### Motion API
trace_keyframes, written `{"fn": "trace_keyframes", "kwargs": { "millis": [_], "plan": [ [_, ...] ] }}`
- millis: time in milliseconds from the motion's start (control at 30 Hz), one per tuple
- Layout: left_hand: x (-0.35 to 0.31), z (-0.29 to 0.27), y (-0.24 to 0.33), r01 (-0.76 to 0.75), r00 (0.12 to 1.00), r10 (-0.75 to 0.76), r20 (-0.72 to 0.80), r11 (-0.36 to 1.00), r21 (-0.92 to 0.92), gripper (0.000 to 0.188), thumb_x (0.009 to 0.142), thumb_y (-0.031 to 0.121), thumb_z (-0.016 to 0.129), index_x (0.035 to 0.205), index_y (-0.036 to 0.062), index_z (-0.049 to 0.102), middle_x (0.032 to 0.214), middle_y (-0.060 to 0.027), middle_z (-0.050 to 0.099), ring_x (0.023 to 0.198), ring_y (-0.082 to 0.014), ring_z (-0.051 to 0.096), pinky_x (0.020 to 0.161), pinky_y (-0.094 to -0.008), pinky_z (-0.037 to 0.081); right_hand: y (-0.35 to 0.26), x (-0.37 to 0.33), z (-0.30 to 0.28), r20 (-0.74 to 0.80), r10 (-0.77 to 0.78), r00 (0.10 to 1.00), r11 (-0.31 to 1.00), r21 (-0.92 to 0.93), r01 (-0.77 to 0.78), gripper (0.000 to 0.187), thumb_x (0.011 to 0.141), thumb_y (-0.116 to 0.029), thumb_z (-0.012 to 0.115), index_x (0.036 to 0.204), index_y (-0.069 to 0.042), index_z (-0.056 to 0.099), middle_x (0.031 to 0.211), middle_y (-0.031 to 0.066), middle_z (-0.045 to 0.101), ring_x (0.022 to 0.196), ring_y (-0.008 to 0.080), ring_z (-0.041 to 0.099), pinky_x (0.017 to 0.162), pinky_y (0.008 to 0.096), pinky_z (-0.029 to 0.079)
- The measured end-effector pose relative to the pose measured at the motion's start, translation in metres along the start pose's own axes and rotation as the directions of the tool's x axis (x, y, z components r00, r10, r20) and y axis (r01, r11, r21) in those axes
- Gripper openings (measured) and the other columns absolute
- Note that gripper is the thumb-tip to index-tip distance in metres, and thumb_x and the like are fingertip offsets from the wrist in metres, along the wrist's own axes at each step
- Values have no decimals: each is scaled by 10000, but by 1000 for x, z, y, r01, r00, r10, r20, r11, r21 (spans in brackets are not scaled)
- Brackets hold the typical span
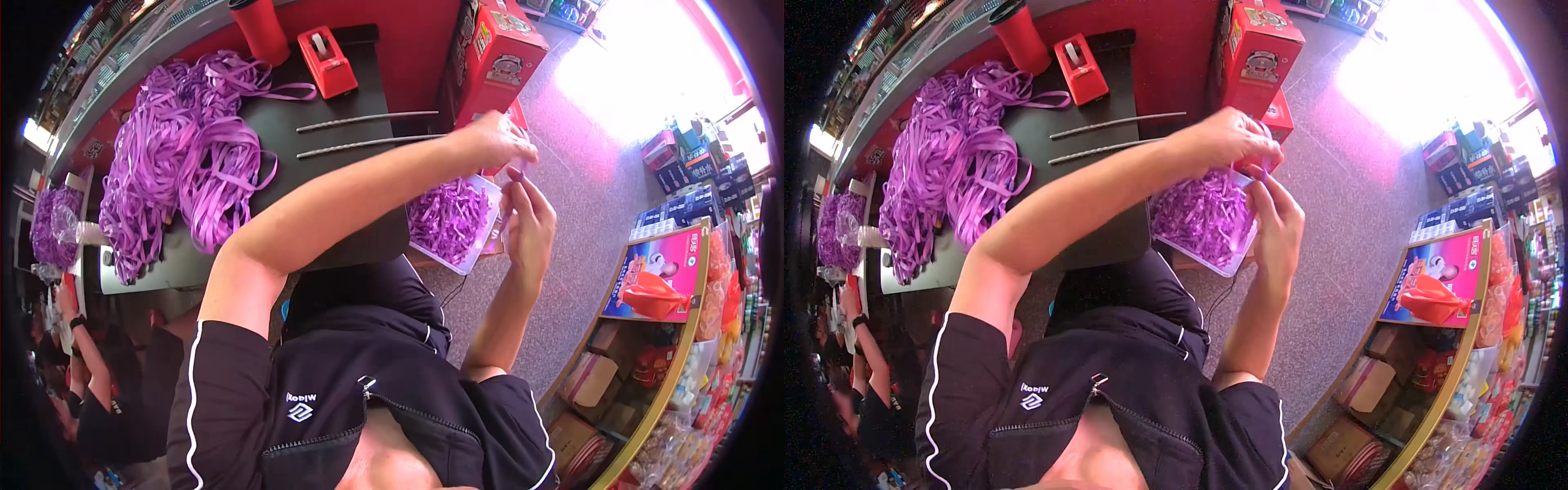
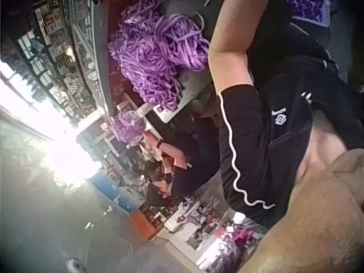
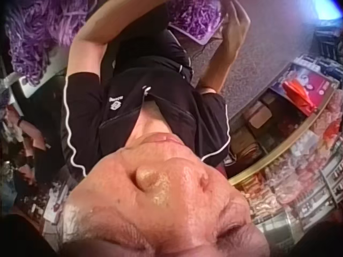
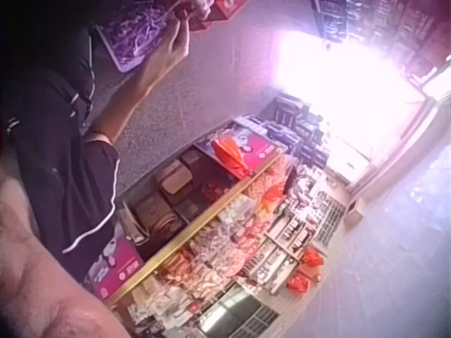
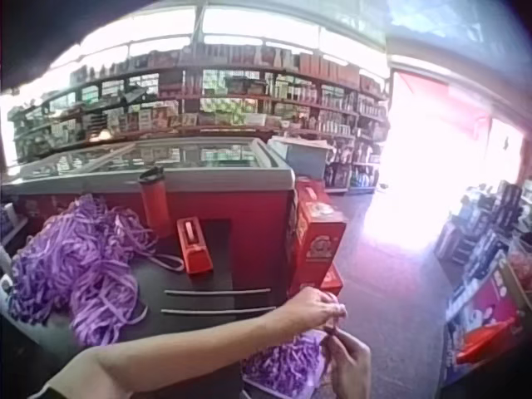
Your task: Tying purple ribbons into specific loops using a metal rod jig for uniform sizing.
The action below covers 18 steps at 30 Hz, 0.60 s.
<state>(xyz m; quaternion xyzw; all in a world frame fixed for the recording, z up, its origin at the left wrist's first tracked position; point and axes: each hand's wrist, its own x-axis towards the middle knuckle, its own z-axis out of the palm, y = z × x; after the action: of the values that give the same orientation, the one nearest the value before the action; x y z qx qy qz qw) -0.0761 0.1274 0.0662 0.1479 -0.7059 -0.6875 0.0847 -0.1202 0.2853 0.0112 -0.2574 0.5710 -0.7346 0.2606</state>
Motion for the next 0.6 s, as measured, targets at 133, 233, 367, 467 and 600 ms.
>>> {"fn": "trace_keyframes", "kwargs": {
  "millis": [133, 233, 367, 467, 600],
  "plan": [
    [34, -66, -13, -110, 989, 144, -42, 887, 449, 232, 829, 216, 661, 872, -5, 712, 804, -80, 687, 728, -130, 622, 693, -280, 478, 37, 56, 20, 150, 11, 989, 996, 90, -25, 239, 915, -129, 567, 1069, 37, 643, 822, 31, 623, 713, 67, 540, 624, 183, 406],
    [39, -110, -27, 31, 983, 51, -175, 899, 437, 223, 819, 216, 650, 842, 5, 719, 804, -83, 692, 748, -127, 610, 710, -281, 470, 48, 83, 50, 253, 131, 959, 991, -21, -130, 238, 924, -150, 567, 1052, 34, 647, 818, 44, 634, 705, 81, 558, 641, 200, 438],
    [20, -146, -37, 136, 958, 11, -286, 862, 489, 258, 817, 235, 641, 844, -12, 711, 796, -84, 687, 763, -142, 621, 721, -314, 468, 80, 103, 76, 409, 119, 905, 964, 169, -203, 261, 929, -184, 567, 1053, 33, 642, 844, 72, 661, 725, 107, 594, 691, 227, 487],
    [-2, -150, -29, 296, 885, -24, -465, 801, 520, 293, 815, 278, 640, 857, -3, 711, 795, -98, 686, 783, -157, 631, 740, -316, 469, 94, 109, 78, 423, 65, 904, 961, 217, -171, 263, 931, -185, 565, 1056, 35, 639, 840, 73, 662, 735, 107, 596, 691, 224, 486],
    [-27, -132, -17, 135, 878, 204, -433, 763, 633, 293, 798, 273, 639, 915, 10, 696, 799, -138, 681, 768, -185, 648, 724, -302, 482, 107, 111, 79, 422, 49, 905, 978, 164, -129, 262, 936, -176, 556, 1070, 37, 632, 819, 44, 633, 699, 81, 555, 632, 186, 445]
  ]
}}
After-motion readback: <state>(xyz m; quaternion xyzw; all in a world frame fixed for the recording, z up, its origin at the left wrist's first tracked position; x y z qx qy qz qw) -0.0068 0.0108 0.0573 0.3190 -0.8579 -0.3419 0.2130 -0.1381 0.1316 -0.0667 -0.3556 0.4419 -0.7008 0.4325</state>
